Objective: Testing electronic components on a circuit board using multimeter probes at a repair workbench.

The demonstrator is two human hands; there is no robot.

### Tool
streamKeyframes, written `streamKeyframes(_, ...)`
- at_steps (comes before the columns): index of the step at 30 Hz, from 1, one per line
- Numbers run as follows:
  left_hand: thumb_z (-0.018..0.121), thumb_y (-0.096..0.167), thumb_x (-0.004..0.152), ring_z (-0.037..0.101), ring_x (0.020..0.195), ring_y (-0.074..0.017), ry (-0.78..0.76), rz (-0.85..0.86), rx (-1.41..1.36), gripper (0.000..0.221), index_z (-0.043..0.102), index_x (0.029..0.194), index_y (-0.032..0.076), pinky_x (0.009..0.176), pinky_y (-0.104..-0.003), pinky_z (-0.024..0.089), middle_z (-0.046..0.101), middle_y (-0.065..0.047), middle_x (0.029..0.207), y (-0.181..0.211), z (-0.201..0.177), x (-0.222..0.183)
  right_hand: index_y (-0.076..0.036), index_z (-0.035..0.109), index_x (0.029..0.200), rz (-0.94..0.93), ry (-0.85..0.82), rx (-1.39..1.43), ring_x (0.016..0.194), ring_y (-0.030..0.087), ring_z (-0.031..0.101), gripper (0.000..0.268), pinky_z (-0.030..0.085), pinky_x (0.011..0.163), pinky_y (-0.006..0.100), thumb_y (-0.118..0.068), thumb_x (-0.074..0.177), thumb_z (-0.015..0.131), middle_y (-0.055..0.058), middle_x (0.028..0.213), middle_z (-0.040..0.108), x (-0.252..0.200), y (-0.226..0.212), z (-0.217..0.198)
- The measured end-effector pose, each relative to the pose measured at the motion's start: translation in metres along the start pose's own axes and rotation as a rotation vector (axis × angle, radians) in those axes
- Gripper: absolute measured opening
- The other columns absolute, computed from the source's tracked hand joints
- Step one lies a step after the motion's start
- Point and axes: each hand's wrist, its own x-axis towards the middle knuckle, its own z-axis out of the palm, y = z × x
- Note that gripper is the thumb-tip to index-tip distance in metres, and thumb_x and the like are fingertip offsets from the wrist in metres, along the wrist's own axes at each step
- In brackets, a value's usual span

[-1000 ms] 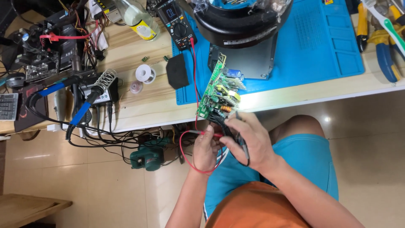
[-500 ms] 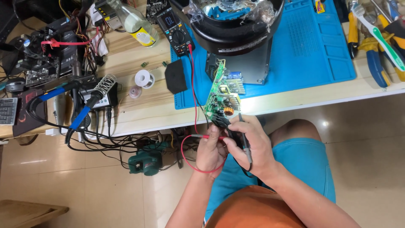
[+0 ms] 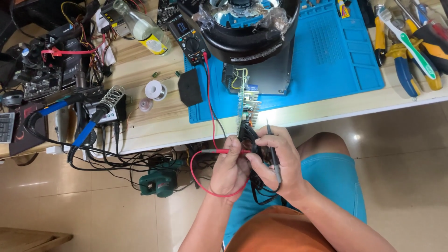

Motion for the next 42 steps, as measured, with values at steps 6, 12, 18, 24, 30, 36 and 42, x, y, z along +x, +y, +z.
streamKeyframes(6, 0.063, 0.032, 0.116, 0.06, 0.08, -0.013, 0.081, 0.124, 0.162, 0.026, 0.056, 0.102, 0.011, 0.073, -0.024, 0.054, 0.059, -0.003, 0.087, 0.001, 0.01, -0.007, -0.01, 0.066, 0.115, -0.006, 0.0, -0.01, 0.097, 0.03, 0.076, 0.025, 0.065, 0.085, 0.04, -0.017, 0.098, 0.083, 0.012, 0.12, 0.069, -0.006, 0.007, 0.0)
streamKeyframes(12, 0.074, 0.028, 0.111, 0.046, 0.071, -0.0052, 0.166, 0.329, 0.437, 0.031, 0.053, 0.092, 0.015, 0.062, -0.021, 0.039, 0.051, 0.004, 0.076, 0.001, 0.031, -0.014, -0.008, 0.064, 0.117, 0.018, -0.014, 0.015, 0.099, 0.032, 0.074, 0.024, 0.063, 0.087, 0.043, -0.015, 0.1, 0.08, 0.013, 0.116, 0.066, -0.018, 0.025, -0.004)
streamKeyframes(18, 0.08, 0.024, 0.107, 0.043, 0.073, -0.0048, 0.215, 0.432, 0.507, 0.033, 0.054, 0.09, 0.013, 0.067, -0.023, 0.04, 0.048, 0.008, 0.073, -0.014, 0.063, -0.018, -0.005, 0.069, 0.117, 0.06, 0.002, -0.058, 0.097, 0.033, 0.072, 0.015, 0.06, 0.092, 0.043, -0.016, 0.107, 0.07, 0.012, 0.108, 0.064, -0.022, 0.04, -0.014)
streamKeyframes(24, 0.088, 0.014, 0.1, 0.047, 0.07, -0.0069, 0.272, 0.477, 0.506, 0.035, 0.057, 0.083, 0.009, 0.064, -0.026, 0.042, 0.049, 0.003, 0.069, -0.037, 0.074, -0.006, -0.007, 0.073, 0.112, 0.052, -0.012, -0.194, 0.096, 0.035, 0.071, 0.009, 0.059, 0.09, 0.045, -0.013, 0.105, 0.072, 0.011, 0.108, 0.068, -0.012, 0.051, -0.032)
streamKeyframes(30, 0.087, 0.012, 0.098, 0.053, 0.066, -0.0074, 0.273, 0.405, 0.502, 0.032, 0.061, 0.082, 0.005, 0.063, -0.026, 0.047, 0.052, 0.001, 0.066, -0.045, 0.085, 0.006, -0.01, 0.074, 0.111, -0.011, -0.008, -0.41, 0.099, 0.032, 0.074, 0.006, 0.06, 0.09, 0.041, -0.014, 0.107, 0.074, 0.007, 0.108, 0.07, 0.003, 0.045, -0.043)
streamKeyframes(36, 0.069, 0.009, 0.107, 0.055, 0.075, -0.006, 0.171, 0.344, 0.526, 0.019, 0.063, 0.089, 0.006, 0.07, -0.027, 0.051, 0.049, 0.005, 0.073, -0.045, 0.086, 0.003, -0.01, 0.073, 0.119, -0.026, 0.003, -0.422, 0.096, 0.03, 0.073, 0.009, 0.063, 0.086, 0.042, -0.016, 0.114, 0.068, 0.006, 0.109, 0.069, 0.021, 0.043, -0.049)
streamKeyframes(42, 0.067, 0.013, 0.113, 0.053, 0.087, -0.0092, 0.093, 0.448, 0.597, 0.02, 0.065, 0.094, 0.007, 0.078, -0.032, 0.051, 0.051, 0.002, 0.079, -0.037, 0.091, 0.001, -0.012, 0.077, 0.125, -0.014, -0.021, -0.383, 0.096, 0.03, 0.075, 0.018, 0.064, 0.086, 0.043, -0.021, 0.11, 0.074, 0.007, 0.115, 0.072, 0.019, 0.048, -0.045)
